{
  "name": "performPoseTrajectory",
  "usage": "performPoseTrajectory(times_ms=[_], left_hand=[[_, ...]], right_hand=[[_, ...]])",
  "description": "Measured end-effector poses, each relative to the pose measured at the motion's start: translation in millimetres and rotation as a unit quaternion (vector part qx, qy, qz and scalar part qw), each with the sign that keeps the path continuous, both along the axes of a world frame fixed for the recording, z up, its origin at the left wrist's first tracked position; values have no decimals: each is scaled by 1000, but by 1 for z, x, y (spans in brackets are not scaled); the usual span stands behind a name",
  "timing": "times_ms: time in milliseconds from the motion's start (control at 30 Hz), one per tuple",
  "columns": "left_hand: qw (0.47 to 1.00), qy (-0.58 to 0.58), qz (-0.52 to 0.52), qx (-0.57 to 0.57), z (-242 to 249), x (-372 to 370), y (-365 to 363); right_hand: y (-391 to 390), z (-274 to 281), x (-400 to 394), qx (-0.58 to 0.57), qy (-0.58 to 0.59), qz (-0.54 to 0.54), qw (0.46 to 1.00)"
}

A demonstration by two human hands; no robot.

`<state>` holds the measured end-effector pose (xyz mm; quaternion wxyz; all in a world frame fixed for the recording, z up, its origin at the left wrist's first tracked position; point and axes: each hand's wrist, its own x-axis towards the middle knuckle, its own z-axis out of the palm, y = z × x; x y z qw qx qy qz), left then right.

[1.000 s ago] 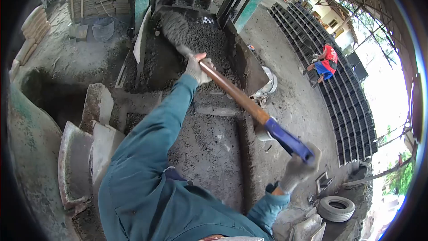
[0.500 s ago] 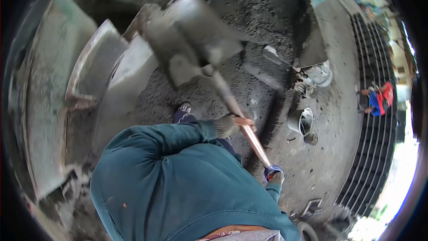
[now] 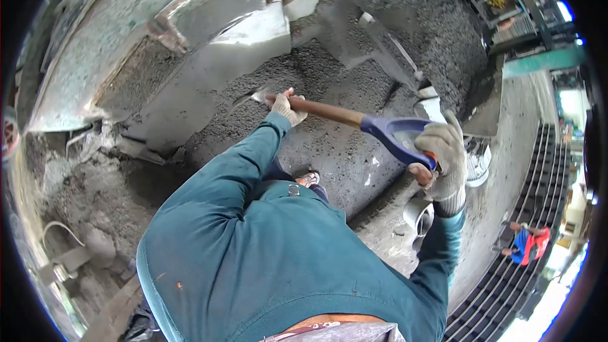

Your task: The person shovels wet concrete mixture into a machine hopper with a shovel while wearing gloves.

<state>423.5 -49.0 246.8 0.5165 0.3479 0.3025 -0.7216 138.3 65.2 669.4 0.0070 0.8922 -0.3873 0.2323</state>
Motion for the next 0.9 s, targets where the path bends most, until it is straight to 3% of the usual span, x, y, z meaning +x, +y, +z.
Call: performPoseTrajectory(times_ms=[67,233,300,400,433,500,533,567,600,700,800,900], left_hand=[[998,28,21,-44,52,17,-12],[980,65,95,-165,128,80,-47],[982,56,111,-143,167,110,-51],[979,24,97,-176,173,148,-53],[977,6,89,-192,167,159,-52],[977,-117,20,-179,94,172,-32],[968,-179,-18,-175,56,177,-24],[971,-197,-34,-132,32,170,-3],[971,-217,-50,-92,14,165,15],[984,-124,-125,-9,-31,147,44],[990,-120,31,-60,-92,86,97],[983,-141,-116,35,-152,27,147]], right_hand=[[-28,19,50,-1,-18,58,998],[-76,42,174,-56,-30,160,985],[-91,49,217,-80,-30,188,979],[-113,41,271,-6,57,153,987],[-126,28,293,-17,38,202,979],[-136,-61,327,63,55,145,986],[-131,-105,349,148,214,76,962],[-127,-166,346,217,154,139,954],[-114,-189,341,223,174,157,946],[-60,-233,301,222,178,122,951],[-6,-246,243,327,206,136,912],[66,-270,168,391,214,151,882]])
